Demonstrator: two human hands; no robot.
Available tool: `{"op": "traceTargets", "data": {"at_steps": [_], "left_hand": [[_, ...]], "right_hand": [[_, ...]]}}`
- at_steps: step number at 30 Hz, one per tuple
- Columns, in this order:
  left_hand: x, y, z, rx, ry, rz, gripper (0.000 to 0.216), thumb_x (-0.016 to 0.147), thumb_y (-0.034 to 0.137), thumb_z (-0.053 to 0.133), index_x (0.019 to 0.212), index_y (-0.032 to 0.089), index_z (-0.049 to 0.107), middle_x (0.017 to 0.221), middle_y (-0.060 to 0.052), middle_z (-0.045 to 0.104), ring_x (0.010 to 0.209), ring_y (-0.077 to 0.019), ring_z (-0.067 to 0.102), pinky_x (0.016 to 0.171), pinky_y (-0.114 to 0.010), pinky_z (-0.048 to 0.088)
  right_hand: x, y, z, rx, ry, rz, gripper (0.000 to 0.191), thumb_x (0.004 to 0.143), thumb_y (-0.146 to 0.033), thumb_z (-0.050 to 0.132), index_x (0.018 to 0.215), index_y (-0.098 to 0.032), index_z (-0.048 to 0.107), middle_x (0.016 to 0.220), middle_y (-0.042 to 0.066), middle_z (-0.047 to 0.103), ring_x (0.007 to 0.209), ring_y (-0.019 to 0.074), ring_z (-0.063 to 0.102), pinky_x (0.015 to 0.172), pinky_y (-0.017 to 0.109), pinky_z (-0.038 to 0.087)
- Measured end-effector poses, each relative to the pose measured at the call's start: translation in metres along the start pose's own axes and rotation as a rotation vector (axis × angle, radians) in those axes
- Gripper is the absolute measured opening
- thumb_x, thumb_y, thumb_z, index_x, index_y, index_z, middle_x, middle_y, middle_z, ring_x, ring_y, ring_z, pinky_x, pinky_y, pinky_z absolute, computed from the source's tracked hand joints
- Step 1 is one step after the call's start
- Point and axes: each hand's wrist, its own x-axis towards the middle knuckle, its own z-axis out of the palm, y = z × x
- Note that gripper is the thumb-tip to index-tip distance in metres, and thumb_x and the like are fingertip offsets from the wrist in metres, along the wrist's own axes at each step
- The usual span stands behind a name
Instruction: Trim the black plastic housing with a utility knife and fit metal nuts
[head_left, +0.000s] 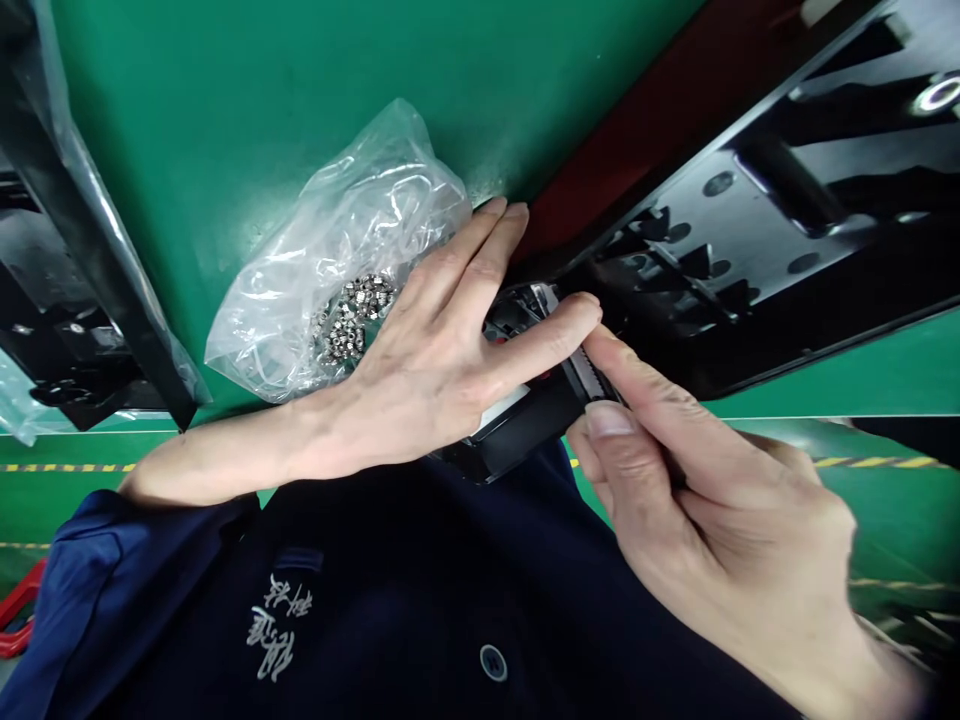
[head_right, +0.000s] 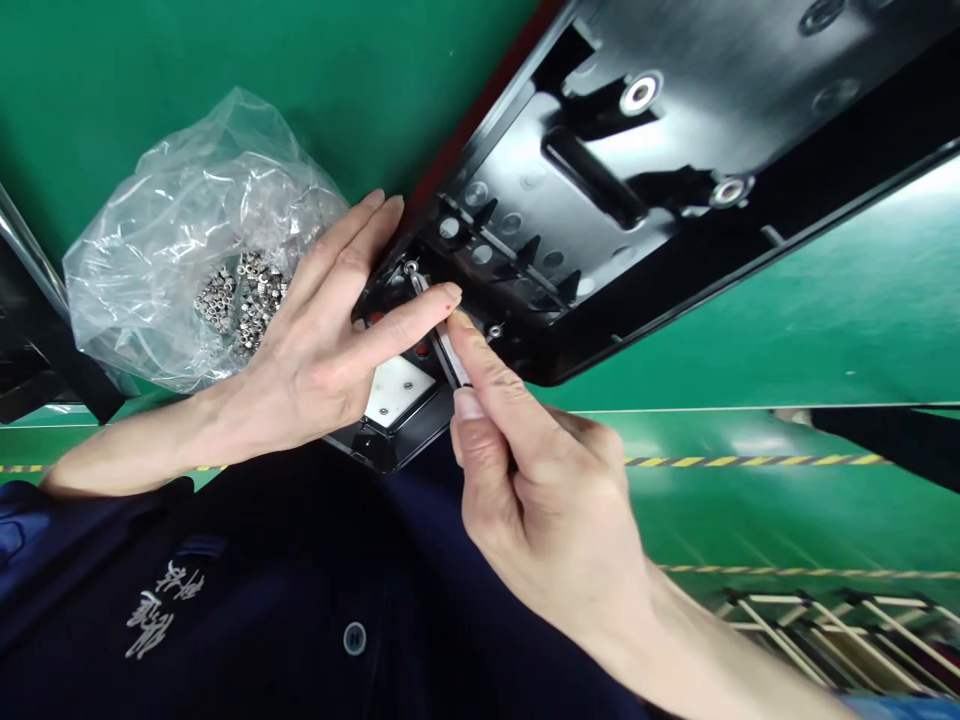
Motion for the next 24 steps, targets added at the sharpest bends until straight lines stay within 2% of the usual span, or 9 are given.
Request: {"op": "traceTargets", "data": {"at_steps": [3, 6, 8, 11, 13, 17, 21, 24], "left_hand": [[-0.001, -0.001, 0.001, -0.002, 0.007, 0.005, 0.033, 0.095, 0.011, 0.029, 0.124, 0.022, 0.042, 0.141, -0.01, 0.029, 0.14, -0.0354, 0.03, 0.109, -0.054, 0.041], [-0.001, -0.002, 0.005, -0.019, 0.05, -0.004, 0.035, 0.093, 0.012, 0.032, 0.121, 0.024, 0.049, 0.143, -0.008, 0.034, 0.14, -0.0341, 0.03, 0.107, -0.058, 0.04], [-0.001, -0.002, 0.008, -0.033, 0.106, -0.01, 0.034, 0.091, 0.012, 0.034, 0.117, 0.025, 0.053, 0.141, -0.007, 0.038, 0.139, -0.0339, 0.033, 0.106, -0.058, 0.041], [-0.001, -0.003, 0.011, -0.056, 0.148, -0.005, 0.033, 0.091, 0.012, 0.036, 0.114, 0.025, 0.056, 0.139, -0.008, 0.043, 0.138, -0.0341, 0.035, 0.105, -0.058, 0.043], [-0.001, -0.003, 0.011, -0.078, 0.159, 0.004, 0.034, 0.091, 0.013, 0.036, 0.115, 0.024, 0.057, 0.138, -0.008, 0.044, 0.137, -0.0346, 0.036, 0.104, -0.058, 0.043], [-0.002, -0.004, 0.009, -0.116, 0.161, -0.007, 0.039, 0.089, 0.01, 0.035, 0.12, 0.024, 0.053, 0.138, -0.009, 0.046, 0.137, -0.0327, 0.037, 0.105, -0.057, 0.043], [-0.002, -0.005, 0.007, -0.168, 0.144, -0.075, 0.042, 0.087, 0.006, 0.032, 0.122, 0.023, 0.048, 0.137, -0.011, 0.049, 0.138, -0.0286, 0.037, 0.108, -0.054, 0.041], [-0.004, -0.003, 0.006, -0.202, 0.225, -0.054, 0.036, 0.085, 0.005, 0.035, 0.115, 0.019, 0.047, 0.136, -0.016, 0.048, 0.134, -0.0283, 0.043, 0.107, -0.049, 0.045]], "right_hand": [[-0.005, 0.001, 0.005, 0.03, 0.014, 0.051, 0.044, 0.095, -0.009, 0.048, 0.14, -0.012, 0.046, 0.048, -0.008, 0.043, 0.035, 0.0007, 0.037, 0.036, 0.011, 0.035], [-0.006, 0.001, 0.007, 0.075, 0.039, 0.078, 0.045, 0.095, -0.01, 0.048, 0.14, -0.011, 0.045, 0.054, -0.008, 0.049, 0.039, -0.0001, 0.043, 0.039, 0.01, 0.038], [-0.005, -0.001, 0.007, 0.052, 0.045, 0.072, 0.042, 0.095, -0.011, 0.048, 0.137, -0.007, 0.046, 0.059, -0.006, 0.053, 0.04, -0.0002, 0.045, 0.041, 0.011, 0.039], [-0.005, -0.006, 0.003, -0.027, 0.023, 0.117, 0.039, 0.097, -0.013, 0.047, 0.135, -0.004, 0.048, 0.052, -0.006, 0.049, 0.039, 0.0019, 0.043, 0.041, 0.015, 0.038], [-0.007, -0.008, 0.001, -0.056, 0.03, 0.128, 0.039, 0.097, -0.016, 0.047, 0.135, -0.006, 0.049, 0.048, -0.006, 0.045, 0.037, 0.0033, 0.04, 0.04, 0.018, 0.035], [-0.015, -0.002, -0.001, -0.06, 0.097, 0.082, 0.044, 0.095, -0.014, 0.05, 0.139, -0.015, 0.048, 0.053, -0.006, 0.049, 0.037, 0.0023, 0.037, 0.041, 0.018, 0.033], [-0.022, -0.001, 0.002, -0.018, 0.133, 0.161, 0.046, 0.094, -0.012, 0.052, 0.14, -0.018, 0.048, 0.057, -0.007, 0.05, 0.041, -0.0008, 0.039, 0.044, 0.013, 0.035], [-0.027, -0.008, 0.005, 0.069, 0.131, 0.284, 0.042, 0.097, -0.017, 0.051, 0.138, -0.017, 0.049, 0.068, -0.004, 0.055, 0.051, -0.0005, 0.047, 0.052, 0.012, 0.041]]}}
